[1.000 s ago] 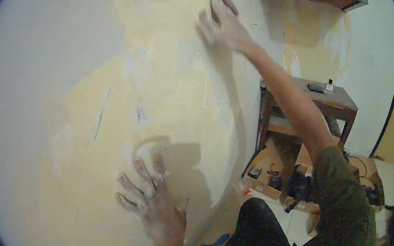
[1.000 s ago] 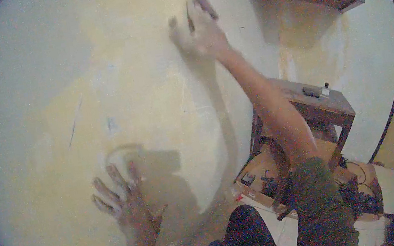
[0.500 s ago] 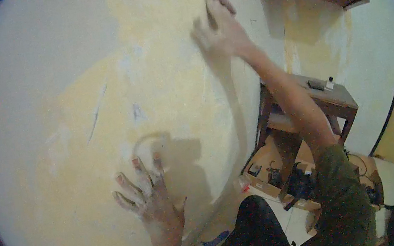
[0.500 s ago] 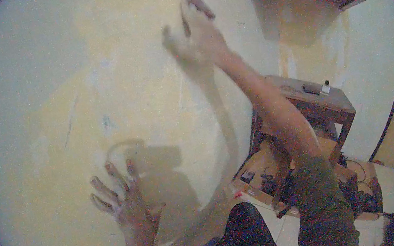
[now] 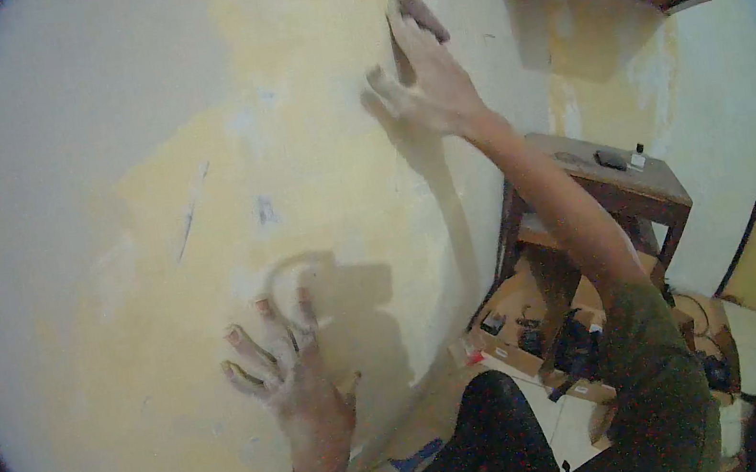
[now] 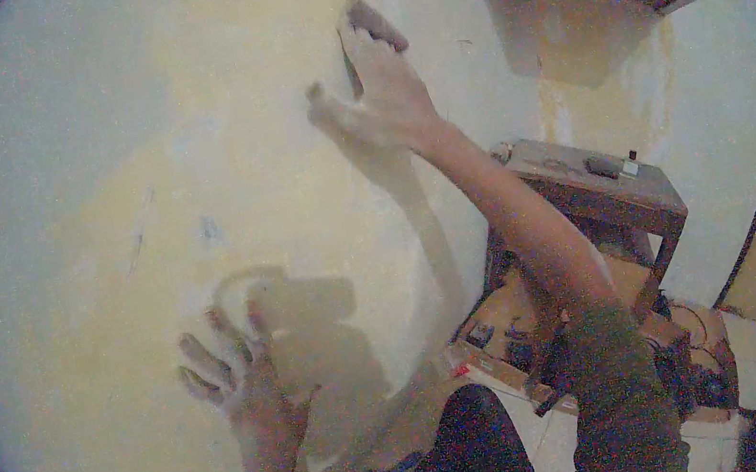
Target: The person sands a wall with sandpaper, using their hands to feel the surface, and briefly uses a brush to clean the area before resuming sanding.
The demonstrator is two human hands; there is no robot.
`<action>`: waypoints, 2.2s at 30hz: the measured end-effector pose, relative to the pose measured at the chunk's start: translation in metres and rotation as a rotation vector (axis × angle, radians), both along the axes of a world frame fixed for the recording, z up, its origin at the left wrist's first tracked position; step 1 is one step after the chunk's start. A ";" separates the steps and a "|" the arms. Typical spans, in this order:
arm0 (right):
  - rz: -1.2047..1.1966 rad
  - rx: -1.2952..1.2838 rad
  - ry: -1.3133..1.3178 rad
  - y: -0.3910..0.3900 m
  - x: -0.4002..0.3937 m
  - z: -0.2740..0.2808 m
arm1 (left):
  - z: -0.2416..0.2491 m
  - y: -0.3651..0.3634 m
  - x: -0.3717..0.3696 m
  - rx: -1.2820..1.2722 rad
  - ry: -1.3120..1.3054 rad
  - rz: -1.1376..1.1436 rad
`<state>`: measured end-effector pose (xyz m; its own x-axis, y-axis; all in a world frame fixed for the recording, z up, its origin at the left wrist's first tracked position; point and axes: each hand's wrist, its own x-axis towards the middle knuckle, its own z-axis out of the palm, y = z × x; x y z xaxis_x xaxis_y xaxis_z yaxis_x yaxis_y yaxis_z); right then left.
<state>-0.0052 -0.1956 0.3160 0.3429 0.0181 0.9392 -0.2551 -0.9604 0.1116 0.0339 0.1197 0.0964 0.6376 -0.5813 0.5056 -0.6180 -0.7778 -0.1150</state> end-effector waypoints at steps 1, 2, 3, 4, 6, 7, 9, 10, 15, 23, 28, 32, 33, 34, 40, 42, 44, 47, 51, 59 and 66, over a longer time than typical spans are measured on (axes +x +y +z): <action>-0.044 -0.064 -0.013 -0.007 0.002 -0.009 | 0.009 -0.006 -0.006 0.078 0.014 0.074; -0.081 -0.131 -0.030 -0.013 0.005 -0.010 | 0.010 -0.007 -0.004 0.064 0.010 0.070; -0.010 -0.105 -0.079 -0.019 0.012 0.004 | 0.011 -0.008 -0.002 0.051 0.006 0.066; 0.008 0.007 -0.062 -0.026 0.014 0.031 | 0.000 -0.001 0.004 -0.035 -0.012 -0.028; 0.024 0.236 -0.026 -0.038 0.003 0.089 | -0.006 0.002 0.008 -0.109 -0.029 -0.127; 0.017 0.294 -0.013 -0.027 -0.003 0.094 | -0.007 0.001 0.008 -0.111 -0.026 -0.119; 0.002 0.409 0.024 -0.006 -0.010 0.093 | -0.008 0.000 0.004 -0.124 -0.031 -0.115; 0.014 0.328 0.028 -0.006 -0.011 0.077 | -0.008 -0.001 0.003 -0.134 -0.036 -0.120; -0.016 -0.272 -0.073 0.015 -0.003 -0.041 | -0.039 0.007 0.025 -0.350 -0.088 -0.386; -0.011 0.167 0.033 0.013 0.014 0.019 | -0.017 0.000 0.012 -0.168 -0.071 -0.178; 0.087 -0.267 0.141 0.054 -0.005 -0.134 | -0.030 0.003 0.018 -0.232 -0.095 -0.263; 0.073 -0.199 0.226 0.047 -0.001 -0.112 | -0.004 0.001 0.005 -0.085 -0.013 -0.089; 0.017 -0.132 0.094 0.037 0.007 -0.097 | -0.008 -0.002 0.008 -0.066 -0.075 -0.054; 0.082 -0.066 0.057 0.032 0.012 -0.075 | -0.015 -0.006 0.011 -0.050 -0.139 -0.017; 0.164 -0.013 0.103 0.063 0.007 -0.109 | -0.013 -0.006 0.005 -0.102 -0.058 -0.060; 0.110 -0.234 0.242 0.067 0.011 -0.165 | -0.016 -0.002 0.008 -0.129 0.010 -0.106; 0.204 -0.203 0.223 0.064 0.019 -0.156 | -0.021 -0.001 0.012 -0.114 0.043 -0.111; 0.210 -0.203 0.207 0.074 0.021 -0.100 | -0.016 0.001 0.009 -0.153 0.041 -0.166; 0.248 -0.284 -0.038 0.074 0.031 -0.065 | -0.018 -0.006 0.005 -0.134 0.006 -0.096; -0.049 -0.398 0.149 0.068 0.018 -0.149 | -0.013 -0.007 0.005 -0.048 0.028 -0.028; 0.275 -0.073 -0.076 0.060 0.030 -0.060 | -0.023 -0.007 0.008 -0.091 -0.039 -0.071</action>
<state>0.0246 -0.1355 0.2556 0.2444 0.1689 0.9549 0.0036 -0.9849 0.1732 0.0419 0.1123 0.0736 0.5752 -0.5744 0.5824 -0.6680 -0.7408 -0.0709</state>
